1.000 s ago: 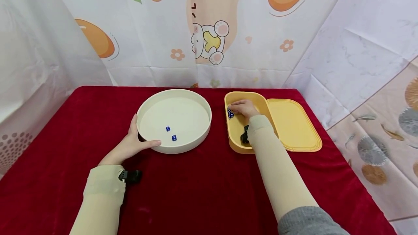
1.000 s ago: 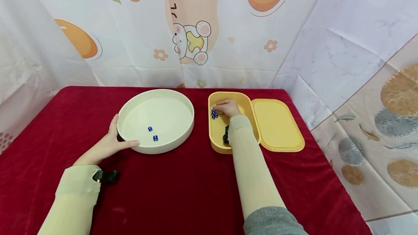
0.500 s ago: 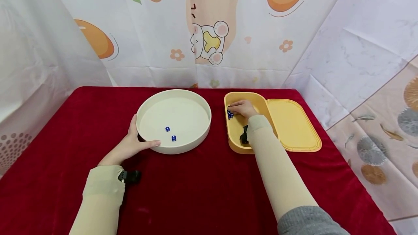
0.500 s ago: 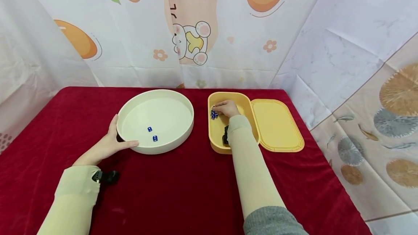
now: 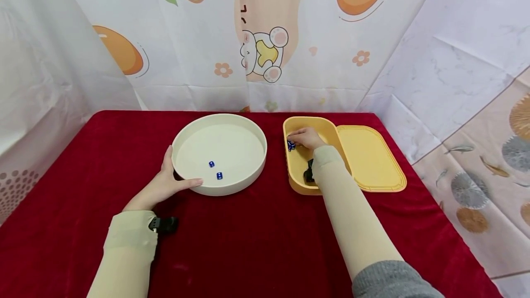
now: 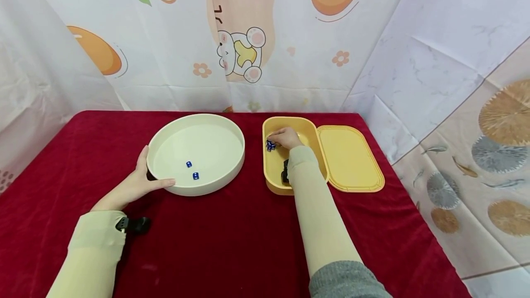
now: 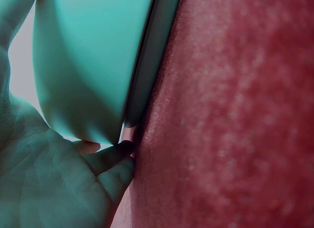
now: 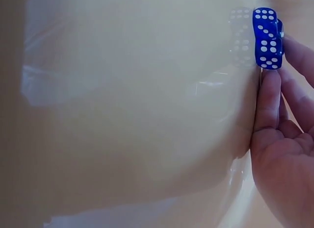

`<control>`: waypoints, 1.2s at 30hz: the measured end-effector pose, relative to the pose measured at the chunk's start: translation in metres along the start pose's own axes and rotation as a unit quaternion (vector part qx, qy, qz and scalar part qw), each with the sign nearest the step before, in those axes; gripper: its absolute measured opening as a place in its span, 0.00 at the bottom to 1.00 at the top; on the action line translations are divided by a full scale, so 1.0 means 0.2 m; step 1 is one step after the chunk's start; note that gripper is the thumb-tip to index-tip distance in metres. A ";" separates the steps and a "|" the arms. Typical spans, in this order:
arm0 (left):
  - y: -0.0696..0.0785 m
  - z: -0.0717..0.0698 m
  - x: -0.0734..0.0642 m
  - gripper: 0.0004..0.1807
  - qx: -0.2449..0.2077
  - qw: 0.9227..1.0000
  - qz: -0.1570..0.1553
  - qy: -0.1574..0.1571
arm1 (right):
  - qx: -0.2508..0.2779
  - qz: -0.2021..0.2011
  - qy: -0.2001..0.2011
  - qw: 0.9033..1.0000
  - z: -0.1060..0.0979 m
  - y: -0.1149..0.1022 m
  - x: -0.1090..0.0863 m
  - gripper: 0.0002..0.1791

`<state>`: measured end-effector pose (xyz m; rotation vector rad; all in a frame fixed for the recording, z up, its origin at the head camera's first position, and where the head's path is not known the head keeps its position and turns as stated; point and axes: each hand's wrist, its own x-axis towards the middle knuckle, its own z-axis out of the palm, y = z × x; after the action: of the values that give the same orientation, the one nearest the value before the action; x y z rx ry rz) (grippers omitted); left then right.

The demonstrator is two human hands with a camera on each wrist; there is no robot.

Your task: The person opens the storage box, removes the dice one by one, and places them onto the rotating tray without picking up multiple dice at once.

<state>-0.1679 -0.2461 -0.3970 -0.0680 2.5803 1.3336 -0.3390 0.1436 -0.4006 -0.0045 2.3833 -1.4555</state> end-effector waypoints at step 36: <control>-0.01 0.00 0.00 0.75 -0.006 1.000 0.001 0.001 | 0.074 -0.017 0.000 0.997 0.00 0.01 0.03 0.17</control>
<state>-0.1672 -0.2476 -0.3980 -0.0696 2.5735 1.3511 -0.3443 0.1442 -0.4046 -0.0074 2.2805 -1.6447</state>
